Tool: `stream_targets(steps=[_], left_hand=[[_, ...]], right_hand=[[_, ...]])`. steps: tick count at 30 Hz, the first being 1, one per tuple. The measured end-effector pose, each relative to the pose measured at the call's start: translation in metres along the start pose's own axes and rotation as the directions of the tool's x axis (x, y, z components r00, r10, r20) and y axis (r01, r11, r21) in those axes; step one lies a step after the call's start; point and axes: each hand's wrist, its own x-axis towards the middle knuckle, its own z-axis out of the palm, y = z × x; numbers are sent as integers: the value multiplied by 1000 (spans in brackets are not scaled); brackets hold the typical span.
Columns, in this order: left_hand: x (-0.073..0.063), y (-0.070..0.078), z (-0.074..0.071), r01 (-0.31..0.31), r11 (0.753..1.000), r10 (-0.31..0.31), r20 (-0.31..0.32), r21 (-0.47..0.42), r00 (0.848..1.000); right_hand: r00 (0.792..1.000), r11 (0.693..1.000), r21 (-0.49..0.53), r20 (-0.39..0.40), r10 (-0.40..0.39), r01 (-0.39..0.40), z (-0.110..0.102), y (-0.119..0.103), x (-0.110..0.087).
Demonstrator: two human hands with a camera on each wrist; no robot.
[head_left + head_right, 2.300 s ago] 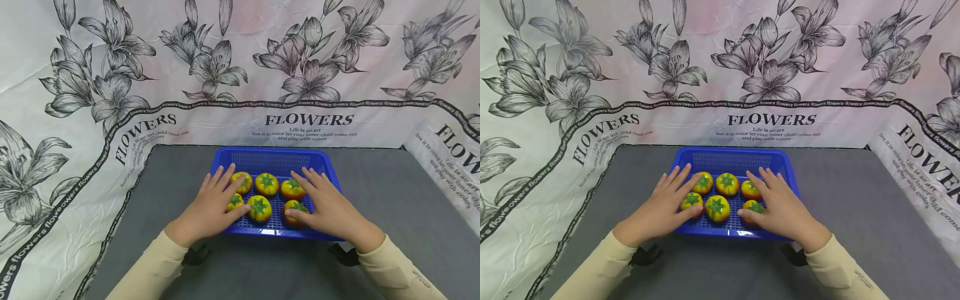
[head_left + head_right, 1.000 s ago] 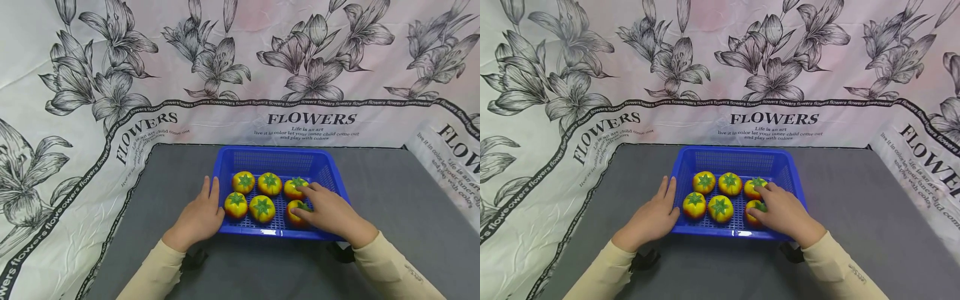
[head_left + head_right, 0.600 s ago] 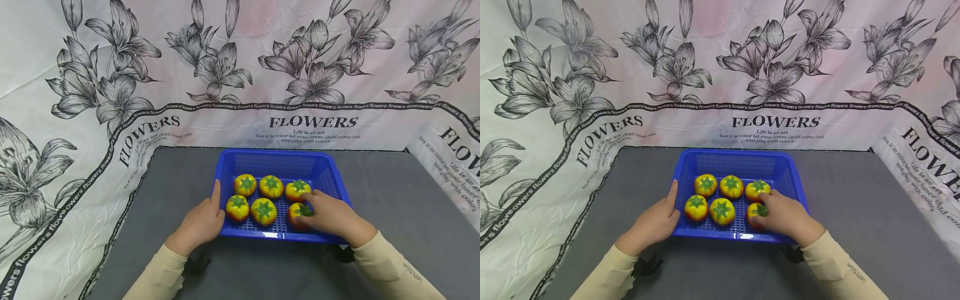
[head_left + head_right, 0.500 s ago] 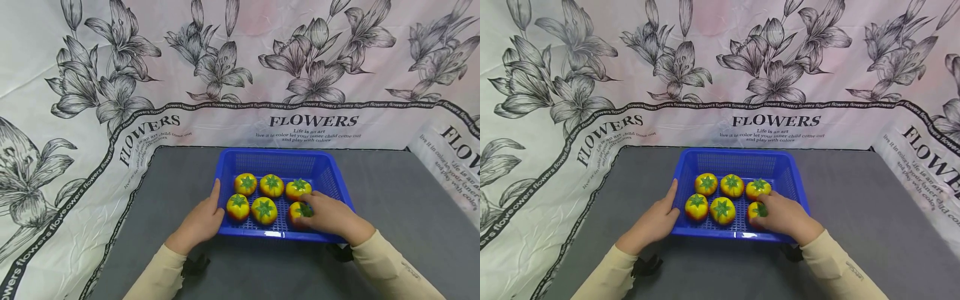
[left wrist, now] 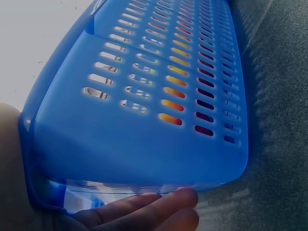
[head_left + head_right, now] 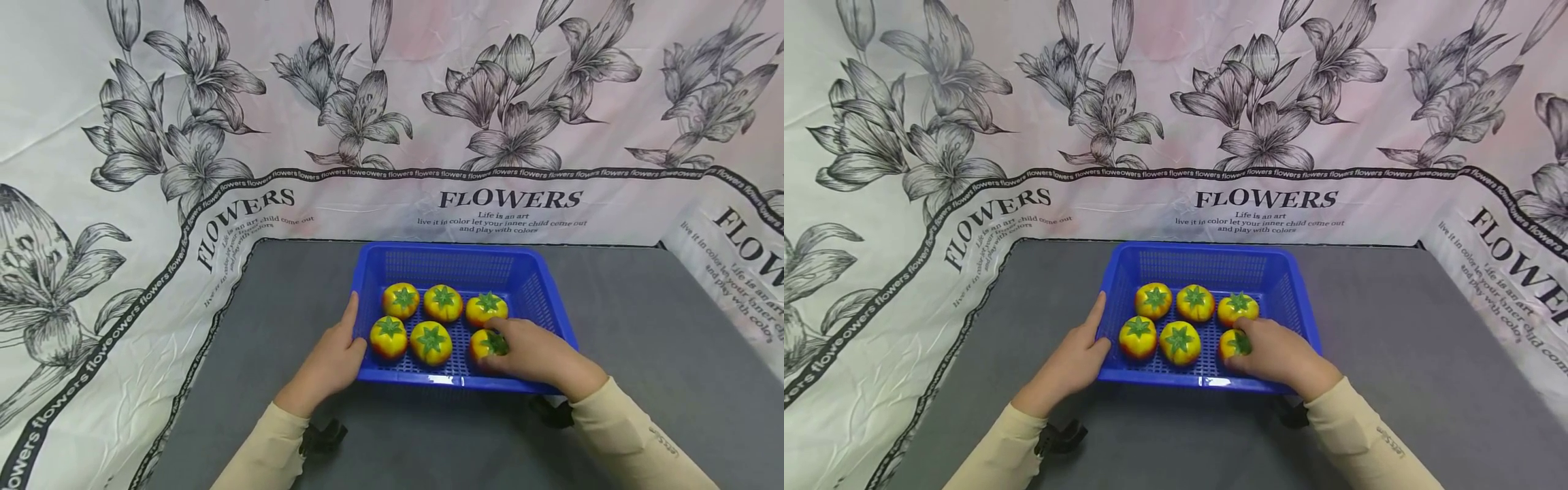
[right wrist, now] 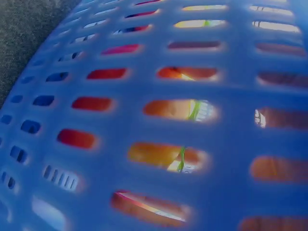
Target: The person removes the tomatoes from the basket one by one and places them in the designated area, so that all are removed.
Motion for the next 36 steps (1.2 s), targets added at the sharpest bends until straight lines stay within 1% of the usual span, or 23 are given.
stream_targets(steps=[12,15,20,26,32,36], left_hand=[[-1,0,3,15,999,-16,-18,-32,1000],[-1,0,3,26,999,-27,-22,-45,999],[-1,-2,4,23,998,-24,-21,-54,999],[-3,-5,5,41,997,-43,-20,-58,999],[-3,-5,5,40,998,-42,-28,-38,999],[-1,-5,6,38,999,-39,-23,-34,999]], right_hand=[[995,1000,-22,-104,-5,3,-10,-6,-3],[994,1000,-3,-112,17,-17,-13,-7,-3],[991,998,26,-123,54,-51,-17,-6,-4],[983,999,26,-178,50,-46,-23,-2,-12],[984,998,44,-172,53,-46,-29,-1,-18],[984,998,44,-167,59,-52,-32,0,-21]])
